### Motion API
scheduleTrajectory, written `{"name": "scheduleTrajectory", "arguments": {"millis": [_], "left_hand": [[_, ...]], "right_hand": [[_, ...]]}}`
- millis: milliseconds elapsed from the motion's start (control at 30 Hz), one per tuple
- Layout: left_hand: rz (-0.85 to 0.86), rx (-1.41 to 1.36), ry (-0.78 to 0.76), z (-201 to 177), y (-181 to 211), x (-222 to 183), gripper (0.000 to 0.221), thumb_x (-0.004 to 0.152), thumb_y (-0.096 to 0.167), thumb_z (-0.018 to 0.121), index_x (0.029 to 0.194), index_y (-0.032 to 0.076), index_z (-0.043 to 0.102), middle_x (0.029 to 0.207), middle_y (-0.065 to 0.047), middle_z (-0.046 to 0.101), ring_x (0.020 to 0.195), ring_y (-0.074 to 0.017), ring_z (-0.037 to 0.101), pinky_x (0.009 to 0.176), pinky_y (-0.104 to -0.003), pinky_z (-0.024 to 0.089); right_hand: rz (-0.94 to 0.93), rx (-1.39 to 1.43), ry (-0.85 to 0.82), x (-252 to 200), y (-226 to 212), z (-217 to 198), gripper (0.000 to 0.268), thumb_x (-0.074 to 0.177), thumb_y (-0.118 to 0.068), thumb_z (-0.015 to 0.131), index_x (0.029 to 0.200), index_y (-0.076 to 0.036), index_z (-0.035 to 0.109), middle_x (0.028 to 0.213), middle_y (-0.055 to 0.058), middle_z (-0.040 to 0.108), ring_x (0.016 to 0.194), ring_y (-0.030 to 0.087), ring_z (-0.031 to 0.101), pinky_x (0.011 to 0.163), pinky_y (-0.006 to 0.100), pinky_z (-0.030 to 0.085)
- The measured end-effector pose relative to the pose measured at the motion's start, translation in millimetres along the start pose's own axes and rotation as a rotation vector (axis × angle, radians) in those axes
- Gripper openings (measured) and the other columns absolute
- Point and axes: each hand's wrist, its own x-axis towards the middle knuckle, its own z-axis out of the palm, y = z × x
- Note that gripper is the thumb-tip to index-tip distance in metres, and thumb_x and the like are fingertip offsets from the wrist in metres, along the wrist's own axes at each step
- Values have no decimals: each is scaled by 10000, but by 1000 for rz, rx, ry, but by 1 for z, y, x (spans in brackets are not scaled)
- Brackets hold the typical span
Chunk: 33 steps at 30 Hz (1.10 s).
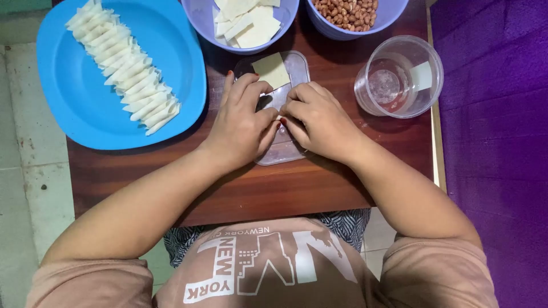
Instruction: A person is manually assembling small nut parcels by placing a peanut on a square wrapper and folding it into a small roll, using water to seal the edges.
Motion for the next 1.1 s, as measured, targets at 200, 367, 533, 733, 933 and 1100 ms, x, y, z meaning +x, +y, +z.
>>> {"name": "scheduleTrajectory", "arguments": {"millis": [200,367,533,733,933,1100], "left_hand": [[8,2,7,8,-4,0,102,895,161,765,894,62,743,1152,-160,588,1243,-413,517,1094,-611,346],[-101,-188,5,-7,1,1,80,921,146,718,922,65,722,1112,-136,566,1166,-413,551,1027,-556,441],[-282,-439,-55,-23,7,-1,27,904,179,752,913,154,748,1077,-88,595,1074,-363,617,957,-476,491],[-502,-784,-210,-31,10,-3,26,899,186,764,898,165,780,1023,-39,673,944,-239,702,892,-389,551],[-681,-1037,-321,-42,13,1,72,906,62,713,915,30,777,1036,-105,666,941,-180,638,864,-385,565],[-589,-793,-216,-48,19,7,108,903,131,762,1000,93,791,1020,-74,687,964,-220,706,873,-360,564]], "right_hand": [[-3,14,-3,0,0,-1,25,880,-81,705,892,-62,694,983,99,620,954,324,622,804,418,494],[-25,101,58,0,-2,-14,182,859,-143,789,1010,-71,715,1030,101,621,996,336,628,836,442,510],[-4,310,117,2,-12,-22,228,863,-181,839,1037,-74,739,1007,106,642,942,337,653,837,436,537],[14,494,108,-1,-14,-22,103,890,-155,824,964,-109,769,895,64,676,803,265,670,770,386,552],[-42,532,105,0,-15,-23,50,902,-115,804,929,-89,772,858,86,695,776,301,684,746,406,556],[70,627,108,-4,-9,-20,87,906,-120,800,960,-61,765,858,109,710,777,285,691,746,397,550]]}}
